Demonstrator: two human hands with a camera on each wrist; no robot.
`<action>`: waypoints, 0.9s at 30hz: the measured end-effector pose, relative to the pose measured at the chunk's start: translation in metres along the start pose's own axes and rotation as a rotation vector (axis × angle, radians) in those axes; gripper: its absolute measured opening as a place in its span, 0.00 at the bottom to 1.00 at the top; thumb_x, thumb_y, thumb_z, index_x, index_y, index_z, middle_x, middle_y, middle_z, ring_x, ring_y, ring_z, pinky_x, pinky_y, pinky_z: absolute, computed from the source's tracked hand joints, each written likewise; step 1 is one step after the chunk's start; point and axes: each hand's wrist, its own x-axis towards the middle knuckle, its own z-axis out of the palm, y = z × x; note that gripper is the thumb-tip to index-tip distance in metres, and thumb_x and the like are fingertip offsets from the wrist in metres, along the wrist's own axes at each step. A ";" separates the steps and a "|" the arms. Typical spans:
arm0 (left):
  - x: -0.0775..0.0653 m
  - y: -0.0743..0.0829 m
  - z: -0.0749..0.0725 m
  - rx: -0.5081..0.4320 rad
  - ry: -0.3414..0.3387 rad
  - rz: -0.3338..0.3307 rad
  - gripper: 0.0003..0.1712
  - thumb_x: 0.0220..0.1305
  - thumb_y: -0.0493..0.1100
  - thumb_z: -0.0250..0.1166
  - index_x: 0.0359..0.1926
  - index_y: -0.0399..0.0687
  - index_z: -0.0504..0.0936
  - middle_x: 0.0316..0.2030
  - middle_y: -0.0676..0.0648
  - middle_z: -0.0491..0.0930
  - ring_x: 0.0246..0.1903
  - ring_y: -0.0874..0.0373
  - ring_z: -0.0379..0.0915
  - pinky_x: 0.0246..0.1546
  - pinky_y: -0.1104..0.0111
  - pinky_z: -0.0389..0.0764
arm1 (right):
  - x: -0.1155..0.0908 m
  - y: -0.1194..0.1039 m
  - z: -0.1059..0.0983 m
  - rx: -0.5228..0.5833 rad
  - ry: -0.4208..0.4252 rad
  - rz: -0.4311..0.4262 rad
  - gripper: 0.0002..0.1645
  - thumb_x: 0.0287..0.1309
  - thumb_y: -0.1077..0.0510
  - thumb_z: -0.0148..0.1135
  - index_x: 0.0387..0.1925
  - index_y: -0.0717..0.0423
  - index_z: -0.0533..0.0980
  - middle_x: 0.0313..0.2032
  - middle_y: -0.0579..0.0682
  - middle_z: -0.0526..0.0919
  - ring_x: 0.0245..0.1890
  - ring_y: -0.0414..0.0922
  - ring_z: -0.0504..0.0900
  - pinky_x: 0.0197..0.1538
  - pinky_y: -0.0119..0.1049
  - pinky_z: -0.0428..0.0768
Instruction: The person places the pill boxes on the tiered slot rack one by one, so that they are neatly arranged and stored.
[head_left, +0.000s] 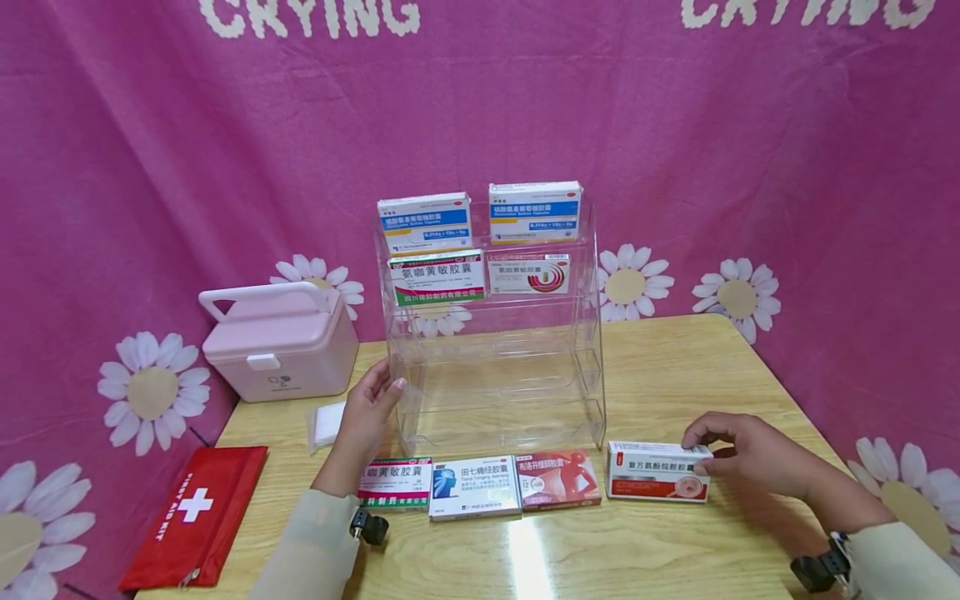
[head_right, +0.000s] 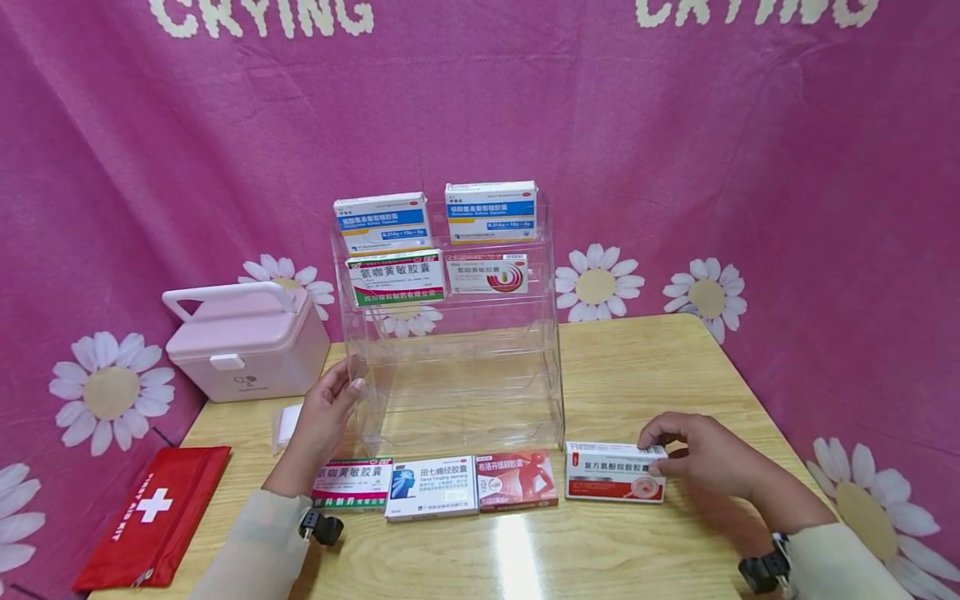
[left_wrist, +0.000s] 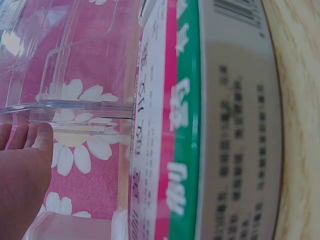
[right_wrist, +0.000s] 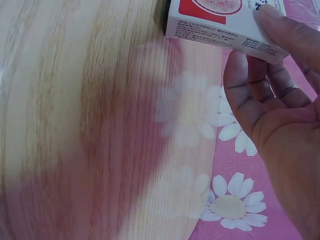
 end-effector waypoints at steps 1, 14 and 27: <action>0.000 0.000 0.000 -0.003 -0.001 0.001 0.33 0.84 0.38 0.58 0.84 0.41 0.62 0.81 0.37 0.65 0.82 0.44 0.59 0.84 0.52 0.64 | 0.000 0.000 0.000 0.002 0.000 -0.009 0.14 0.62 0.61 0.79 0.47 0.52 0.83 0.46 0.46 0.88 0.47 0.29 0.81 0.47 0.31 0.90; 0.001 0.001 0.000 0.008 -0.005 0.012 0.33 0.84 0.37 0.58 0.83 0.39 0.62 0.81 0.36 0.65 0.83 0.42 0.59 0.84 0.51 0.64 | 0.000 -0.007 -0.004 0.037 0.034 -0.063 0.13 0.64 0.62 0.77 0.48 0.52 0.84 0.46 0.44 0.88 0.47 0.31 0.83 0.46 0.27 0.86; 0.001 0.001 -0.001 -0.011 -0.005 -0.012 0.33 0.85 0.39 0.58 0.84 0.41 0.62 0.82 0.37 0.64 0.83 0.42 0.58 0.84 0.51 0.63 | 0.048 -0.081 0.009 0.218 0.144 -0.212 0.12 0.71 0.65 0.71 0.53 0.58 0.84 0.52 0.45 0.84 0.49 0.43 0.89 0.48 0.37 0.94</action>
